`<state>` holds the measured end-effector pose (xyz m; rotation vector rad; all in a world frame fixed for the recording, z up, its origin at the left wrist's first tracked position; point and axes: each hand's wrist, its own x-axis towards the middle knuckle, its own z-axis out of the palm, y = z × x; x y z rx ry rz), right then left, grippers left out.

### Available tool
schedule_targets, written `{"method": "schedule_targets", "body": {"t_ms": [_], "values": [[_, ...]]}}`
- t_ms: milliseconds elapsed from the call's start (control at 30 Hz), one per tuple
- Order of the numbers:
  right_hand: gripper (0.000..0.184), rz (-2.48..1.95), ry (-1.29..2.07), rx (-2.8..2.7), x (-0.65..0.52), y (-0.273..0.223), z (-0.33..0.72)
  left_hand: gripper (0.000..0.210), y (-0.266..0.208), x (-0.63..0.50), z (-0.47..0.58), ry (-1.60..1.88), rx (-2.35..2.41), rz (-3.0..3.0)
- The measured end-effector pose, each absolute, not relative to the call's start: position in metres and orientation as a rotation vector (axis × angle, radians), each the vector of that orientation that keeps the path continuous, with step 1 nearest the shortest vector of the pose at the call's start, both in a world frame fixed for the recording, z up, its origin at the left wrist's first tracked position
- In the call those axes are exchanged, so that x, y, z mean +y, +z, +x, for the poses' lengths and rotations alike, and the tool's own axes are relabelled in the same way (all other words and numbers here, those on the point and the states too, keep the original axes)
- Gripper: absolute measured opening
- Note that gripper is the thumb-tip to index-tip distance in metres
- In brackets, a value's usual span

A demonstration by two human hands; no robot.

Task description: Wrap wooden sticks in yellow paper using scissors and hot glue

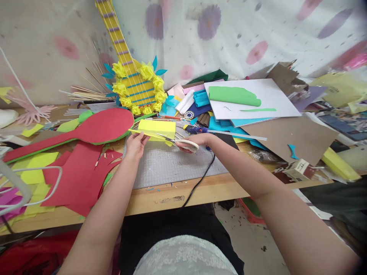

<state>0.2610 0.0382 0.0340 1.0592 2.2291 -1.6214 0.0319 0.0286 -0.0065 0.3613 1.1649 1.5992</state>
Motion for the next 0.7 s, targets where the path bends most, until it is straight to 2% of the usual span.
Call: {"method": "schedule_targets", "body": {"t_ms": [700], "values": [[0.051, 1.115, -1.716, 2.228, 0.050, 0.022, 0.261, 0.019, -0.011, 0.031, 0.026, 1.601, 1.169, 0.332]]}}
